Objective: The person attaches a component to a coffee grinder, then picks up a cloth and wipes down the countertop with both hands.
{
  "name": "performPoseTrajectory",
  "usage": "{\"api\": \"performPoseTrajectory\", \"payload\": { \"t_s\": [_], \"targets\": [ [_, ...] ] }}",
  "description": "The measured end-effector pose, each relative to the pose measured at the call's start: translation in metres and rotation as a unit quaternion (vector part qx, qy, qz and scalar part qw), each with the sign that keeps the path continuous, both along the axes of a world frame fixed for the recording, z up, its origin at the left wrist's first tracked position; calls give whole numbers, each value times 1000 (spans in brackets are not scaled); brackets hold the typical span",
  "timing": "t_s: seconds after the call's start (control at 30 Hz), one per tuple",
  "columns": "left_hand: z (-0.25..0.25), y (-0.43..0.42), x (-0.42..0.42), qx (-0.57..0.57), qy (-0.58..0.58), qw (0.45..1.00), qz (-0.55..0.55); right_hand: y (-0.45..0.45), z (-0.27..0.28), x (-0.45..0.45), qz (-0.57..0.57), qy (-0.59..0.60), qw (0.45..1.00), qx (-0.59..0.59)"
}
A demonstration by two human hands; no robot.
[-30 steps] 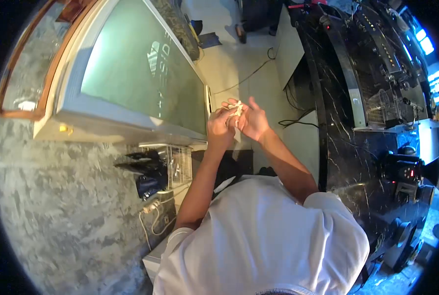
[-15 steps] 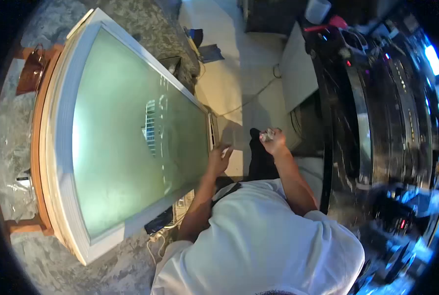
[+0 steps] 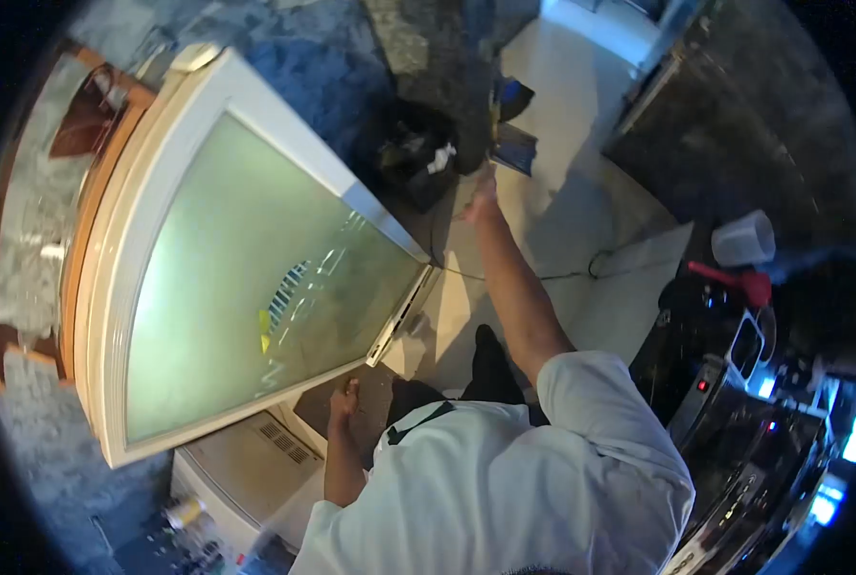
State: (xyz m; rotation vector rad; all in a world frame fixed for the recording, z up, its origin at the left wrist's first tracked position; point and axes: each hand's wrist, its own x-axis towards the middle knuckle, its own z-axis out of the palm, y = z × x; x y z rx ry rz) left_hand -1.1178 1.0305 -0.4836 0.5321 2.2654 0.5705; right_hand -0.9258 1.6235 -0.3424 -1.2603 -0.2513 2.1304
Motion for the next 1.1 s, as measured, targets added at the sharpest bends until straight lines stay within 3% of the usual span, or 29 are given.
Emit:
{"api": "performPoseTrajectory", "payload": {
  "t_s": [0.07,0.13,0.17,0.27,0.37,0.4,0.47,0.53,0.6,0.63,0.7,0.73,0.8,0.83,0.97,1.0,1.1],
  "targets": [
    [-13,-31,-8,78,28,996,-19,3,-19,-16,47,-116,992,24],
    [-36,-69,-7,158,62,985,-28,-17,-83,0,226,-93,942,229],
    [-48,-89,3,197,82,977,-24,-23,-71,-24,254,-89,932,241],
    [-39,-127,46,213,122,967,68,-156,-79,18,361,-37,923,129],
    [24,-126,69,157,162,952,207,-277,-71,-2,462,-2,887,4],
    [27,-141,64,174,101,948,248,-309,-72,-17,494,-3,869,6],
    [37,-173,71,250,151,906,305,-383,-77,-47,729,18,684,19],
    [99,-215,86,269,226,895,276,-450,-92,-74,790,19,612,39],
    [107,-277,103,236,238,883,328,-511,-109,-118,857,30,505,93],
    [107,-309,116,214,239,880,351,-546,-114,-136,885,36,448,119],
    [104,-382,146,182,203,848,455,-625,-82,-159,859,-20,490,149],
    [102,-416,159,162,164,819,525,-659,-78,-172,876,-18,457,150],
    [97,-473,191,127,82,738,657,-726,-68,-201,861,-73,478,159],
    [93,-497,201,125,88,710,688,-761,-64,-214,880,-66,441,164],
    [70,-565,228,323,252,577,706,-860,-64,-226,879,134,430,158],
    [72,-578,232,315,263,552,726,-891,-59,-232,893,139,398,154],
    [104,-628,223,227,328,542,740,-992,-4,-242,932,80,332,123]
  ]
}}
